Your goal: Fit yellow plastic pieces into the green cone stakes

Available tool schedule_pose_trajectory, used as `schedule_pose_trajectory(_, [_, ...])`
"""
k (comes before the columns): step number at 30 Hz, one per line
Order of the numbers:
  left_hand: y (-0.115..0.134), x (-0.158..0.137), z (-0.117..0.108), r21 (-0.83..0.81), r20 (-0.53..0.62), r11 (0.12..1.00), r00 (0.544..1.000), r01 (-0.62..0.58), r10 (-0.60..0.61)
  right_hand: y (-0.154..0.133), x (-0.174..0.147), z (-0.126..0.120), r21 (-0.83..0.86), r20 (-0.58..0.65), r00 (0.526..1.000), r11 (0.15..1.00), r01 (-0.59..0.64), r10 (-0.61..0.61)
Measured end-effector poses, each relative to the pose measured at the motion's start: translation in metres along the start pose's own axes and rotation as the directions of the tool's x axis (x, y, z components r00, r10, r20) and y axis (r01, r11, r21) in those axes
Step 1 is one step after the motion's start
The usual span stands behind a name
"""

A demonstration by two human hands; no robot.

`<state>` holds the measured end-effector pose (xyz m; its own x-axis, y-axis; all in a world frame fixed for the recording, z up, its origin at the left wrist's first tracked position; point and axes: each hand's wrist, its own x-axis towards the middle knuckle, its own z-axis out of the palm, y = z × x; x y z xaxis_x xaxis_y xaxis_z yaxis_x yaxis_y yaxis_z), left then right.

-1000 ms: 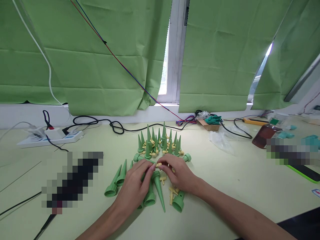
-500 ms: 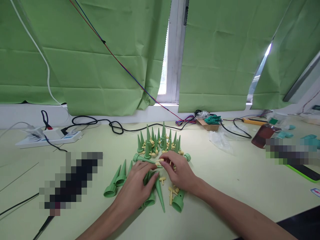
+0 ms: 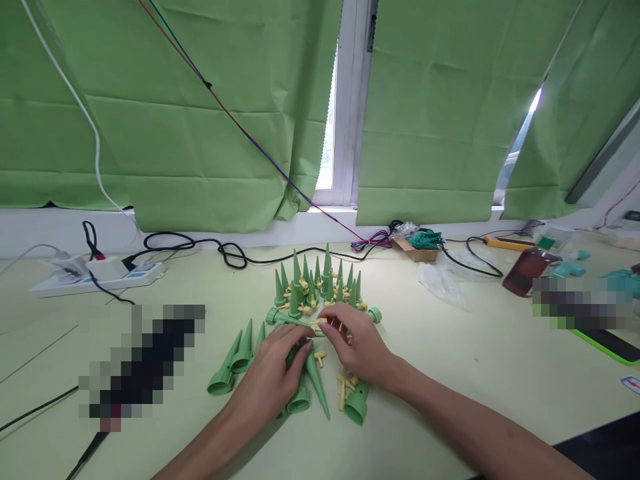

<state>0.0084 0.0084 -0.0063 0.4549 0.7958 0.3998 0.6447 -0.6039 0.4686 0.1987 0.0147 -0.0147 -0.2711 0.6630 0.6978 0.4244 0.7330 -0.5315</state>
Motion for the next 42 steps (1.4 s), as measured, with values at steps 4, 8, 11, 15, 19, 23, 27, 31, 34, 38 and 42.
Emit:
schedule_pose_trajectory(4, [0.003, 0.0, -0.002, -0.036, -0.065, 0.999, 0.998, 0.015, -0.018, 0.001, 0.0, 0.0, -0.004, 0.006, 1.0, 1.0, -0.003, 0.003])
schedule_pose_trajectory(8, [0.006, 0.0, -0.004, -0.059, -0.118, 0.998, 0.993, 0.021, -0.028, 0.001, 0.001, 0.0, -0.006, 0.009, 1.0, 1.0, -0.009, 0.009])
schedule_pose_trajectory(11, [0.008, -0.001, -0.005, -0.062, -0.132, 0.998, 0.991, 0.028, -0.036, 0.001, 0.002, 0.0, -0.01, 0.004, 1.0, 1.0, -0.022, 0.022])
schedule_pose_trajectory(15, [0.009, 0.0, -0.005, -0.072, -0.167, 0.997, 0.986, 0.009, -0.021, -0.001, 0.002, 0.001, -0.011, -0.004, 0.999, 0.999, -0.037, 0.037])
schedule_pose_trajectory(19, [0.01, -0.001, -0.005, -0.109, -0.163, 0.994, 0.986, 0.007, -0.024, -0.002, 0.001, 0.001, 0.02, 0.01, 0.999, 0.999, -0.046, 0.046])
schedule_pose_trajectory(23, [0.011, -0.003, -0.005, -0.132, -0.153, 0.991, 0.987, 0.02, -0.04, -0.003, 0.002, 0.0, 0.052, 0.02, 0.999, 0.998, -0.042, 0.041])
schedule_pose_trajectory(27, [0.01, -0.003, -0.003, -0.08, -0.171, 0.997, 0.985, 0.013, -0.026, -0.005, 0.002, 0.0, 0.063, 0.007, 0.999, 0.998, -0.033, 0.032])
schedule_pose_trajectory(31, [0.009, -0.003, -0.002, -0.067, -0.16, 0.997, 0.986, 0.026, -0.036, -0.007, 0.001, -0.001, 0.089, 0.006, 1.0, 0.996, -0.015, 0.014])
schedule_pose_trajectory(34, [0.009, -0.002, -0.003, -0.065, -0.152, 0.997, 0.988, 0.027, -0.037, -0.009, 0.002, -0.001, 0.091, -0.026, 1.0, 0.996, 0.019, -0.017])
schedule_pose_trajectory(38, [0.009, -0.003, -0.002, -0.055, -0.168, 0.998, 0.985, 0.023, -0.032, -0.012, 0.003, -0.003, 0.046, -0.097, 0.993, 0.996, 0.079, -0.074])
schedule_pose_trajectory(42, [0.008, -0.003, -0.001, -0.054, -0.171, 0.998, 0.984, 0.042, -0.051, -0.012, 0.002, -0.003, 0.019, -0.135, 0.987, 0.996, 0.092, -0.088])
